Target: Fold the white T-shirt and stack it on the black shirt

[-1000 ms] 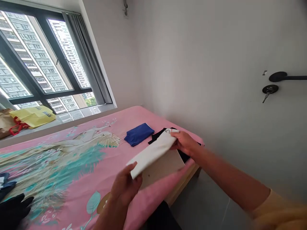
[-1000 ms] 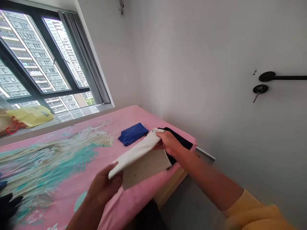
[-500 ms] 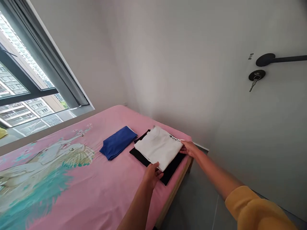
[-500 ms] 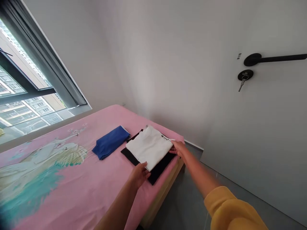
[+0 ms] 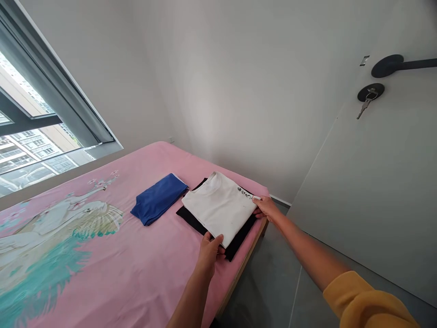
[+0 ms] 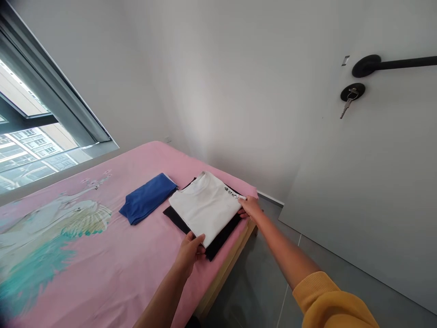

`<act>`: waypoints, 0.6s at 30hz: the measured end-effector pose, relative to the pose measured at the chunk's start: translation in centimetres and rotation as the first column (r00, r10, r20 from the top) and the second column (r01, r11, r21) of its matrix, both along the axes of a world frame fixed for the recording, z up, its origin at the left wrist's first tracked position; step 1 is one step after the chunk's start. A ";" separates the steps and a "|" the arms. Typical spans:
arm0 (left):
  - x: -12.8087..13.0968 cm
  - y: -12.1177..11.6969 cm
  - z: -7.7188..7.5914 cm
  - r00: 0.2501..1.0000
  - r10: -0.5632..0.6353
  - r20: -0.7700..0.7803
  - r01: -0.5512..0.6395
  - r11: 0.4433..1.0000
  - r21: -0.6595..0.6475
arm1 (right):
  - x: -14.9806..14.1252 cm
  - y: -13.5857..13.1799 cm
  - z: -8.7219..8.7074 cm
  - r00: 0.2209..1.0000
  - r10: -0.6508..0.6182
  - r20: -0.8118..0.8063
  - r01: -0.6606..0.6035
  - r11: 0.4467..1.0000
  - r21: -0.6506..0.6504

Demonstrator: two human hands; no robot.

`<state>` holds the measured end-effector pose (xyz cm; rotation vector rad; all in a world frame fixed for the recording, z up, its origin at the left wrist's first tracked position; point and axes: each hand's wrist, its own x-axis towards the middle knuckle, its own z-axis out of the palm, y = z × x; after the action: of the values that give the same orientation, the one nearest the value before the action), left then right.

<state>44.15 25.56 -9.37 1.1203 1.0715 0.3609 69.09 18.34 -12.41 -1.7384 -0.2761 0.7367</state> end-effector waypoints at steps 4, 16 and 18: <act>-0.3 -0.8 -0.2 1.000 0.012 -0.015 -0.011 0.998 0.070 | -0.7 -0.8 1.2 0.957 -0.075 0.279 0.097 0.993 -0.064; -13.3 -9.6 -6.8 0.996 0.063 0.065 -0.063 0.998 -0.005 | -14.6 -0.3 2.9 0.527 0.452 0.720 -0.197 0.889 -0.413; -19.6 -12.1 -8.2 0.999 0.035 -0.018 -0.036 0.999 -0.034 | -19.3 -2.1 5.7 0.405 0.300 0.864 -0.396 0.909 -0.131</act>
<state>24.60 13.47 -17.59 1.0762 1.1102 0.3601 49.78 16.28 -6.74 -1.8489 -1.4205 0.0083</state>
